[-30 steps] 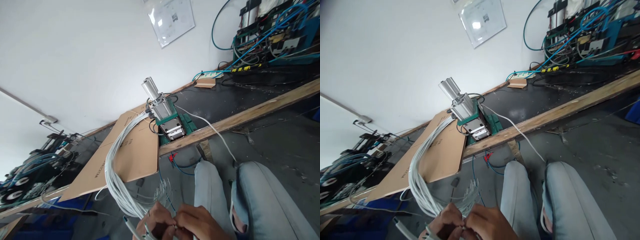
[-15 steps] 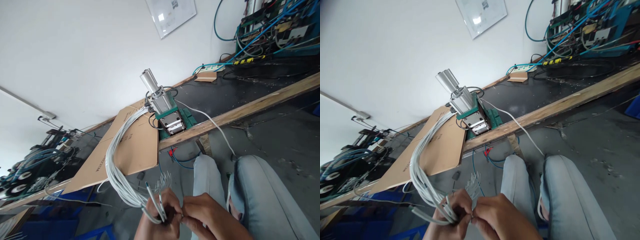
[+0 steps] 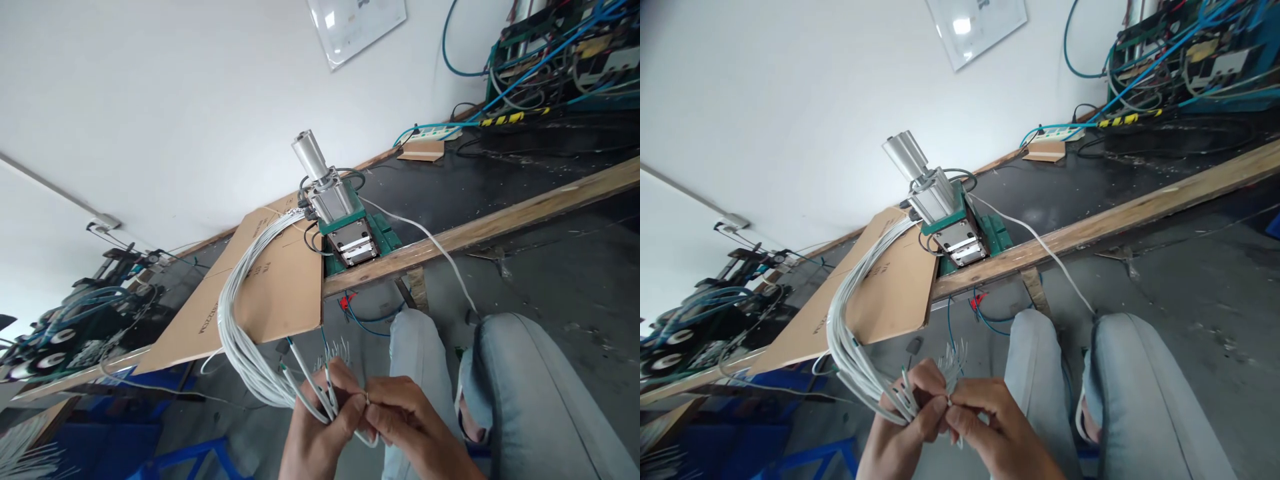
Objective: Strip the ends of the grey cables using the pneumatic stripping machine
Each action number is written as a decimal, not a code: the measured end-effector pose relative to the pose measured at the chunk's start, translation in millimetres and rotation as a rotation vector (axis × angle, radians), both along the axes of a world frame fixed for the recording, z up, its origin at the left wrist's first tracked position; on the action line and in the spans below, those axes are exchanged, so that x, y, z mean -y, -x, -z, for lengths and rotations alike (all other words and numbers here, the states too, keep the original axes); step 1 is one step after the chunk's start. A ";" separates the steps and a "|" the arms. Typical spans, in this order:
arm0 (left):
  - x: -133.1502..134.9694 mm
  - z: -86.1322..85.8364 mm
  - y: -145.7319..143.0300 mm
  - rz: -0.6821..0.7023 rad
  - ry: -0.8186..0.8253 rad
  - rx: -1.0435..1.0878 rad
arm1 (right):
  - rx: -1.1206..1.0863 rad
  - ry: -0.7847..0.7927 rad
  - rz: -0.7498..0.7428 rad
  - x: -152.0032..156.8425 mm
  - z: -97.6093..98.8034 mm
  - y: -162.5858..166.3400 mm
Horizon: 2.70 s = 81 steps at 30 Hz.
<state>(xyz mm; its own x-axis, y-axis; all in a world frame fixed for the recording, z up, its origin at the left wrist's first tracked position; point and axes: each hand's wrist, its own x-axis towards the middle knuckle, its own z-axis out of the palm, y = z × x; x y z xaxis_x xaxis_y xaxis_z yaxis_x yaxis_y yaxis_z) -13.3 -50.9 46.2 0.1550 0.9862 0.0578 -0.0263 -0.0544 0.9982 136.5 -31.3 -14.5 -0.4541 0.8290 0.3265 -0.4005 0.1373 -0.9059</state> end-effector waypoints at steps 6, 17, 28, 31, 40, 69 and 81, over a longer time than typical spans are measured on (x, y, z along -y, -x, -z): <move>0.8 7.8 1.1 0.016 0.010 0.100 | -0.167 0.159 -0.104 2.4 4.5 9.4; 2.3 22.3 -1.6 -0.016 -0.014 0.230 | -0.247 0.249 -0.148 3.0 18.3 19.9; 2.7 30.2 -1.5 -0.068 -0.009 0.238 | -0.198 0.171 -0.132 1.3 21.7 21.9; 2.2 29.4 -2.1 -0.115 -0.010 0.194 | -0.141 0.133 -0.111 1.3 17.3 18.5; 0.9 26.7 -4.9 -0.177 0.035 0.165 | -0.086 0.125 -0.125 -2.3 13.4 14.6; -1.5 15.2 -8.6 -0.112 0.057 0.074 | -0.183 0.216 -0.104 -2.8 19.3 14.8; -2.9 23.2 -15.0 -0.136 0.055 0.146 | -0.213 0.222 -0.096 -6.1 21.0 15.6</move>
<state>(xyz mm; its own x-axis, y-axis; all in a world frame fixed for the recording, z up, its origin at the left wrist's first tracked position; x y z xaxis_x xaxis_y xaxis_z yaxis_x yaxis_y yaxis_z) 1.7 -48.0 23.0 0.0143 0.9998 0.0151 -0.1672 -0.0125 0.9858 121.0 -25.2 -35.5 -0.4750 0.8470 0.2387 -0.5860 -0.1021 -0.8039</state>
